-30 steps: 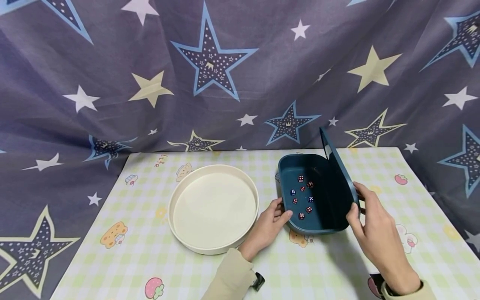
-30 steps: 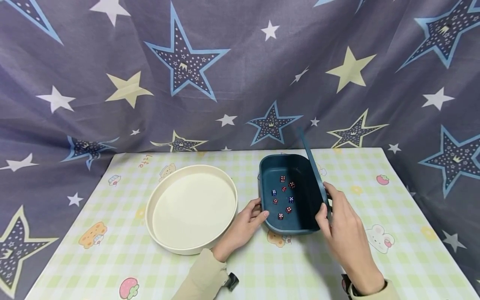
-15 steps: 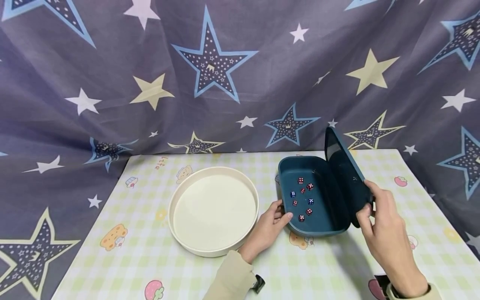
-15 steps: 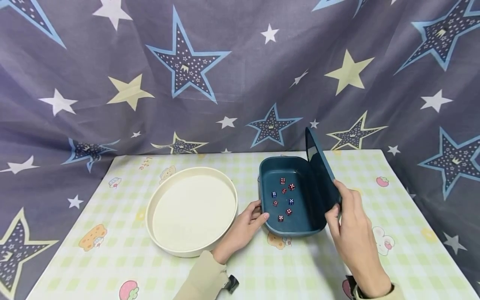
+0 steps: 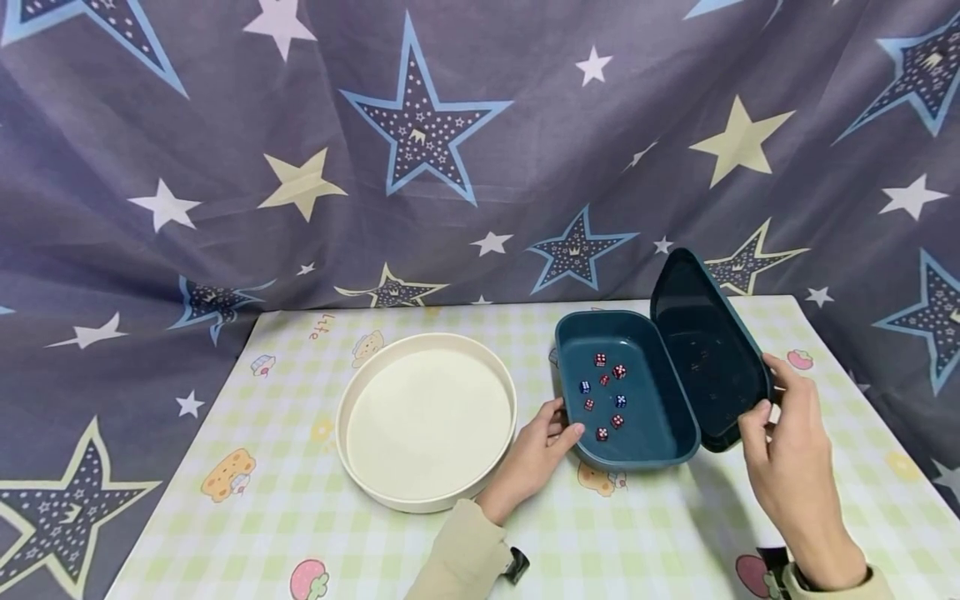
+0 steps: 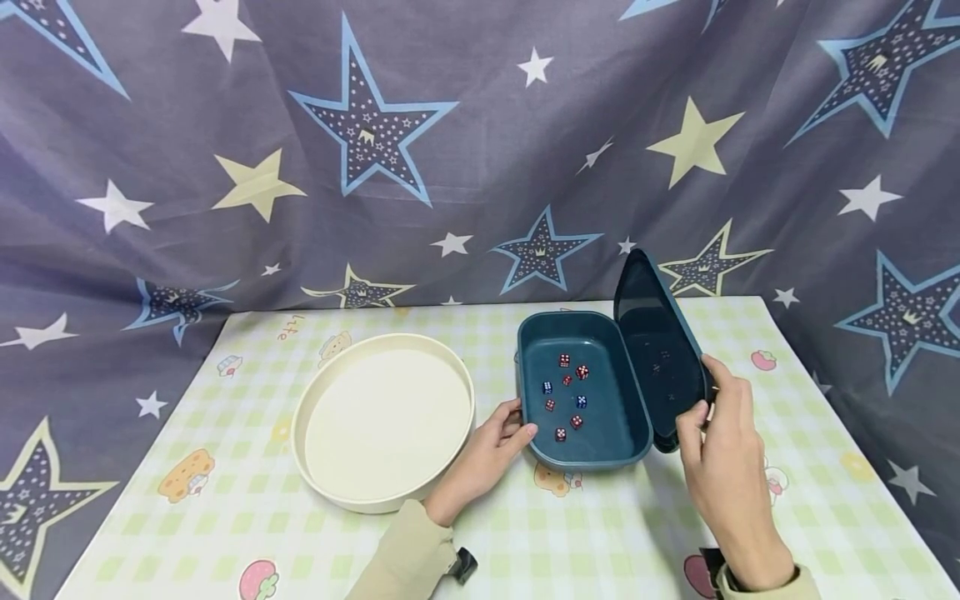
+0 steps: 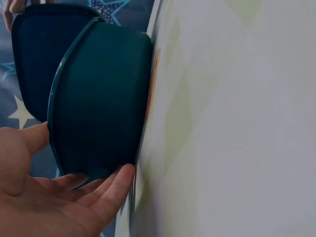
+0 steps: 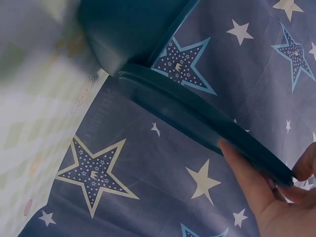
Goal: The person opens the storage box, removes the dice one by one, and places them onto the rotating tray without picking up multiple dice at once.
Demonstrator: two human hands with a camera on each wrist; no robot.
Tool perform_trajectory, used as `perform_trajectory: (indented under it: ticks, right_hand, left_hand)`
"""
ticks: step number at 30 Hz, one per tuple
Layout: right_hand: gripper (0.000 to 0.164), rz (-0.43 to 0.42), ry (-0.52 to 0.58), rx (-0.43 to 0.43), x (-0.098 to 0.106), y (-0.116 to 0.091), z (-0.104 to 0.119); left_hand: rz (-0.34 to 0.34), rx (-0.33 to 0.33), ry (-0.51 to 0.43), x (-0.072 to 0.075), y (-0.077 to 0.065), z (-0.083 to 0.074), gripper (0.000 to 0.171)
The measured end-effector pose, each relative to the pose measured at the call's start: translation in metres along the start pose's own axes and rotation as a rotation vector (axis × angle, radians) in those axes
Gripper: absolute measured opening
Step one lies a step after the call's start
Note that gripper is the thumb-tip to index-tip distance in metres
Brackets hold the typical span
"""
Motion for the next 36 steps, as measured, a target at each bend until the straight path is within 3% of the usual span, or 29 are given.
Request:
perform_trajectory:
  ticks: [12, 21, 28, 36]
  right_hand:
    - [0.053, -0.047, 0.042, -0.076, 0.008, 0.001, -0.016]
    - [0.051, -0.07, 0.006, -0.076, 0.009, 0.001, -0.026]
    - [0.05, -0.027, 0.015, -0.171, 0.005, 0.001, -0.044]
    - [0.049, 0.095, -0.023, -0.167, -0.008, 0.0, -0.055]
  left_hand:
    - [-0.002, 0.013, 0.012, 0.0, 0.001, 0.001, 0.062]
    - [-0.005, 0.016, 0.005, 0.0, 0.001, 0.001, 0.062]
    - [-0.004, 0.018, 0.007, 0.0, 0.001, 0.0, 0.062]
    - [-0.004, 0.014, 0.007, 0.0, 0.001, 0.001, 0.063]
Point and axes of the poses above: each hand's wrist, its own y-axis towards the middle knuckle, its own x-axis out of the back of the hand, z = x × y, the point moved 9 cm from there along y, towards the middle knuckle, and after that the axes turned 7 degrees about z, right-handed, at the moved point
